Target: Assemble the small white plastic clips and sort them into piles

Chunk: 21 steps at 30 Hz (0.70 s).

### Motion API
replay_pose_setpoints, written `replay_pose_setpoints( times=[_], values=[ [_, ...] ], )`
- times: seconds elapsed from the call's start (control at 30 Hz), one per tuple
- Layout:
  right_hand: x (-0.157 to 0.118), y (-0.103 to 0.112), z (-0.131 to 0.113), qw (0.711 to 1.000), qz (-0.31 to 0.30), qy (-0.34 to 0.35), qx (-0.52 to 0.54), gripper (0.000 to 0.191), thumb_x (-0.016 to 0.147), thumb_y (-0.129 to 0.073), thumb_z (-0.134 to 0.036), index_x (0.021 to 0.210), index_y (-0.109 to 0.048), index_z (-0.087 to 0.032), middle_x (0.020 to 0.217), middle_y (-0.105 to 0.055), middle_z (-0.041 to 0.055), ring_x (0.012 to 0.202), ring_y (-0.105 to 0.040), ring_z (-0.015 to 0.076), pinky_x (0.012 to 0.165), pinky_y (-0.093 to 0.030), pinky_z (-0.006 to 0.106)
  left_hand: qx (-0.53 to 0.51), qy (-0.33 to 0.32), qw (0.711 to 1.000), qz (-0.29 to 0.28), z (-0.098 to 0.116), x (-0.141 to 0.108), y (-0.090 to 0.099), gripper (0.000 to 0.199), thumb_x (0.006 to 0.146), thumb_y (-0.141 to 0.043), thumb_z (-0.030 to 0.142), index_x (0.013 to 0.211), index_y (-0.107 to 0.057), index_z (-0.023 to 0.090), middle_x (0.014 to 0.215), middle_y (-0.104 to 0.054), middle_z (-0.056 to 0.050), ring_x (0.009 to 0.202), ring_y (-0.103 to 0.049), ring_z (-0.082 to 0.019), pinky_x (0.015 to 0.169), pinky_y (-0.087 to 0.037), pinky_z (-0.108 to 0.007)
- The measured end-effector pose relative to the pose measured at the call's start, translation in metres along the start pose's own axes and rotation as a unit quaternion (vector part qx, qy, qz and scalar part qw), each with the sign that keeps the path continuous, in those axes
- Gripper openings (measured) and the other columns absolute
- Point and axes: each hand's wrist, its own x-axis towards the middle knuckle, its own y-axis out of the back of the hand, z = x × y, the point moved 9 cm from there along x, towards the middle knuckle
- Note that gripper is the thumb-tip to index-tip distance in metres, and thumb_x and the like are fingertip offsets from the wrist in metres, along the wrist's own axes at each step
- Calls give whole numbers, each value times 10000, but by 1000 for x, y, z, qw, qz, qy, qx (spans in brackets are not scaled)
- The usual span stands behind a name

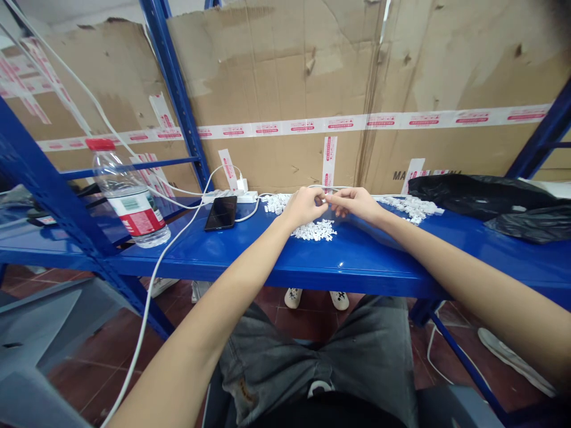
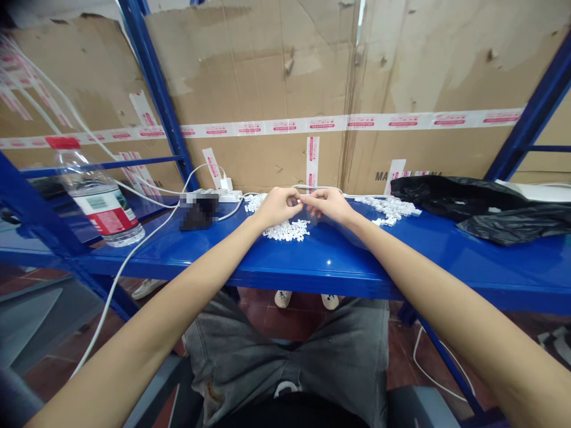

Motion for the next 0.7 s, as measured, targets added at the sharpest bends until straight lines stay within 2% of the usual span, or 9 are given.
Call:
replay_pose_setpoints(
  times=[0.2,0.37,0.53,0.7],
  values=[
    [-1,-1,-2,997,-10,17,-77,435,793,-755,-553,694,-686,-136,668,-688,80,547,-603,128,488,-465,251,2,9,1000,-10,-6,-1,-1,94,757,-659,255,726,-626,173,700,-667,-30,639,-565,-148,621,-415,-279],
    [0,-5,2,993,-47,19,-102,395,769,-768,-514,672,-688,-140,639,-683,71,582,-628,145,531,-484,259,10,16,999,-31,-7,-3,-1,122,746,-664,262,691,-587,184,651,-636,-14,614,-539,-145,593,-387,-280],
    [2,-4,7,987,-70,-4,-142,240,722,-788,-393,717,-754,-155,643,-695,44,600,-609,147,592,-498,281,34,28,998,-37,-10,-3,-1,107,754,-667,247,687,-610,186,675,-657,-24,627,-548,-154,593,-381,-291],
    [1,-7,10,979,-122,-25,-163,139,691,-797,-325,763,-814,-208,752,-752,21,681,-640,168,697,-532,313,55,24,997,-42,-14,-2,-1,157,837,-626,233,694,-665,180,720,-693,-47,649,-579,-170,611,-404,-309]
  ],
)
